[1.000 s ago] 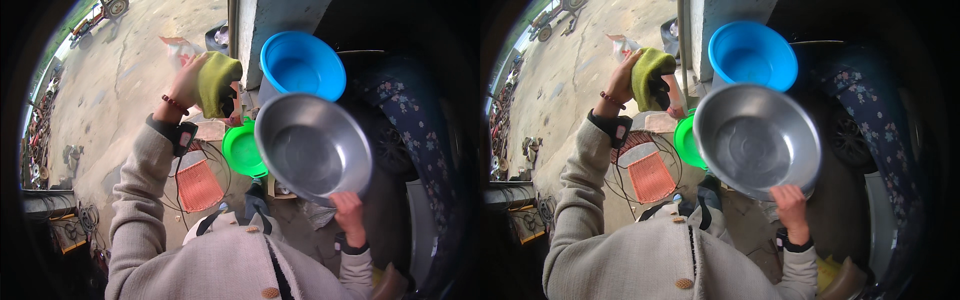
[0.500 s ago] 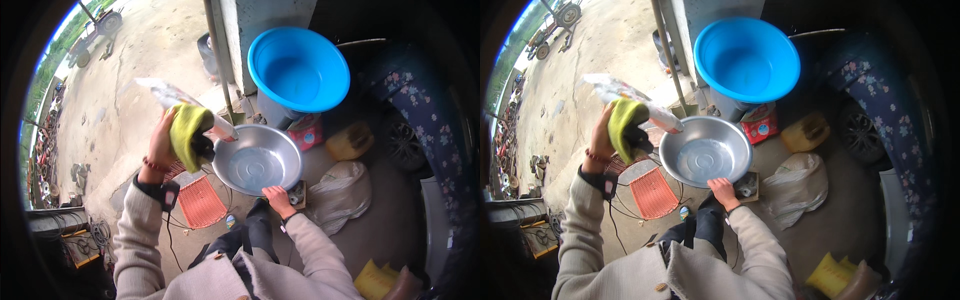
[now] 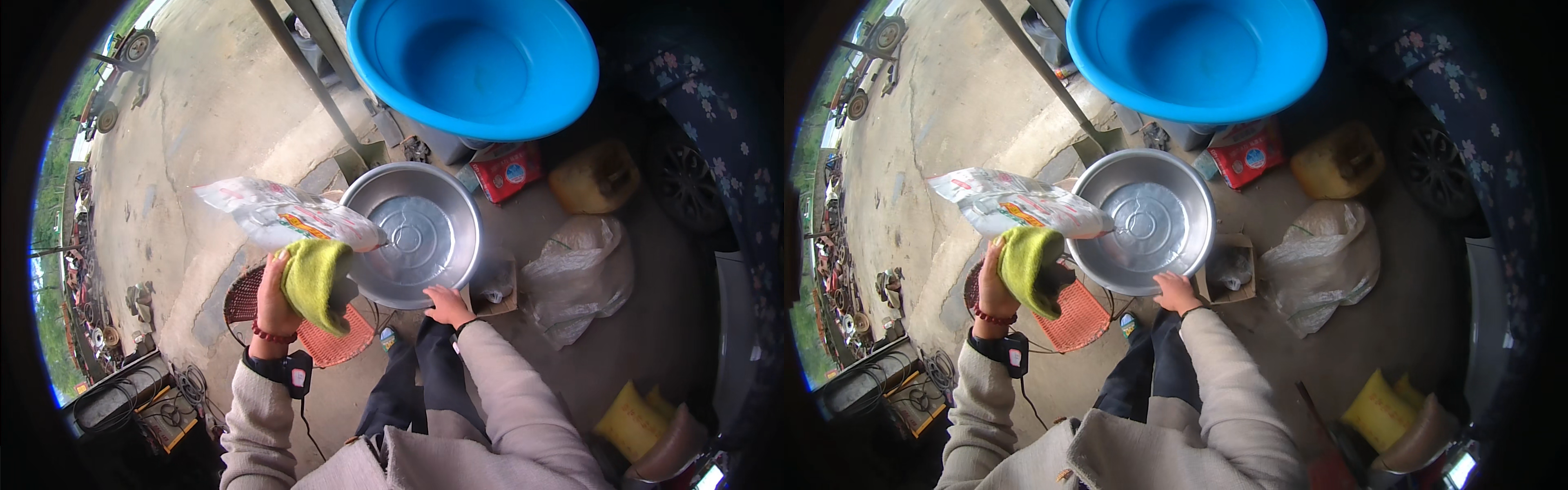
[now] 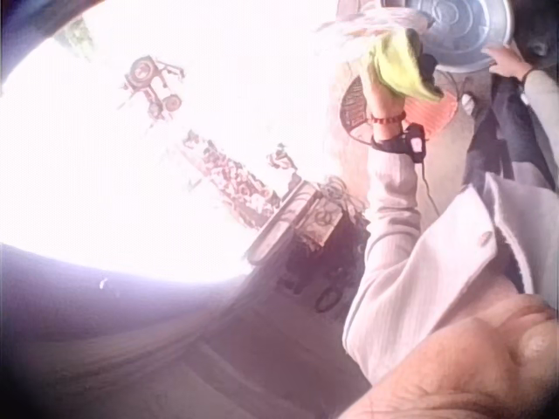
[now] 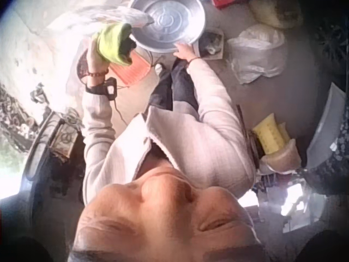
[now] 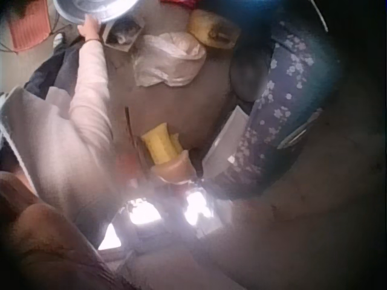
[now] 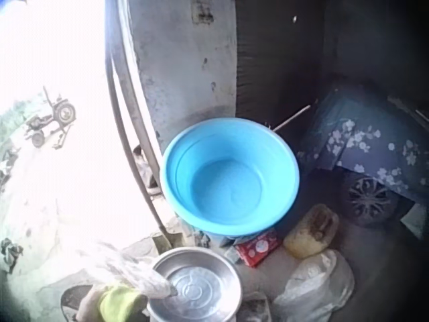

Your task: The person walks through a cluttered garage, picks up a metal basin and a yellow cloth, then moves outside. They fill the basin with water from a tap and hand-wash the cloth by scrubbing and wringing it repeatedly in the basin.

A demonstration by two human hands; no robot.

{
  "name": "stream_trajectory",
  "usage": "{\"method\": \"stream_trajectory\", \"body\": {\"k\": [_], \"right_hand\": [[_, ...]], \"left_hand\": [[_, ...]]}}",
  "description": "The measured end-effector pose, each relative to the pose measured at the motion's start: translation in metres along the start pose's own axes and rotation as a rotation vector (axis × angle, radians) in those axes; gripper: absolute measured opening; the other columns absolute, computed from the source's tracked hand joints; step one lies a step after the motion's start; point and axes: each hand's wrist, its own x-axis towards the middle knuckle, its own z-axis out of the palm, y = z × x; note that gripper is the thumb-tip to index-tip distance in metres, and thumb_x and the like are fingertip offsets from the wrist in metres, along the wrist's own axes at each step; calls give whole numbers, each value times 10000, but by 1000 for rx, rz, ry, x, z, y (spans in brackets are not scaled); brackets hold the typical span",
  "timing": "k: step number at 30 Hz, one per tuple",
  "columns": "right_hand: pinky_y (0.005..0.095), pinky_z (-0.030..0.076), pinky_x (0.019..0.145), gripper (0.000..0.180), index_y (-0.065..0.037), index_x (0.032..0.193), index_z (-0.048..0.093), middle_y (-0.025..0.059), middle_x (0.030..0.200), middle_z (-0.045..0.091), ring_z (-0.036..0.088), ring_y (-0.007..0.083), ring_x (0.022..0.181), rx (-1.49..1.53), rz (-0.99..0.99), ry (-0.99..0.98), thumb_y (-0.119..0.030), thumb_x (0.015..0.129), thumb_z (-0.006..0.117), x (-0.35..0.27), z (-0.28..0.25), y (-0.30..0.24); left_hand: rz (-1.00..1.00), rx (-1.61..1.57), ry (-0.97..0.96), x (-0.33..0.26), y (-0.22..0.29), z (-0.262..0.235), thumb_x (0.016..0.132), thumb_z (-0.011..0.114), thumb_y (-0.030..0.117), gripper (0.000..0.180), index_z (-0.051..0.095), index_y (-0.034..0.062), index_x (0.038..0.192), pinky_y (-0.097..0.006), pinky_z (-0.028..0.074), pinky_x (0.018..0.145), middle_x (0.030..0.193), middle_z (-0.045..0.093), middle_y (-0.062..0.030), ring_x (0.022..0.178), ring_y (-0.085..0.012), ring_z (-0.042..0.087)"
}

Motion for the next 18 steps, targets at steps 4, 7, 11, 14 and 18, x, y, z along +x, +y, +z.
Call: {"method": "stream_trajectory", "body": {"k": [4, 7, 11, 14, 18], "right_hand": [[445, 318, 1049, 701, -31, 1350, 423, 129, 1377, 454, 392, 260, 1300, 1168, 289, -15, -514, 868, 584, -7, -37, 3], [537, 218, 1073, 924, -23, 1406, 324, 142, 1454, 341, 268, 282, 1365, 1451, 401, -102, -684, 795, 531, 17, -78, -10], [565, 182, 1075, 1067, -47, 1447, 248, 133, 1485, 292, 260, 315, 1360, 1668, 475, -375, -789, 716, 482, 22, -92, -28], [529, 303, 1036, 963, -67, 1410, 337, 104, 1378, 455, 400, 256, 1284, 1929, 134, -537, -738, 741, 506, 12, -85, -38], [454, 450, 957, 633, -94, 1288, 502, 94, 1210, 588, 561, 261, 1106, 2252, 131, -223, -330, 757, 754, -37, -85, -29]], "left_hand": [[-106, 76, 35, -19, -1, 4, 944, 465, 151, 238, 481, 57, 1162, -333, 508, 836, 1077, 594, -94, 956, -205, 611], [-143, 130, -82, -39, 6, 14, 909, 489, 133, 378, 438, 25, 1269, -345, 489, 871, 1137, 588, -121, 998, -219, 604], [-155, 85, -235, -52, 18, 21, 853, 560, 151, 451, 454, -1, 1264, -357, 478, 905, 1147, 592, -142, 1020, -233, 604], [-217, 58, -320, -49, 25, 16, 817, 598, 144, 466, 481, -23, 1236, -364, 490, 898, 1113, 615, -147, 996, -242, 621], [-250, 25, -372, -43, 39, 0, 815, 604, 111, 466, 484, -32, 1242, -368, 479, 920, 1132, 616, -157, 1028, -256, 616]]}}
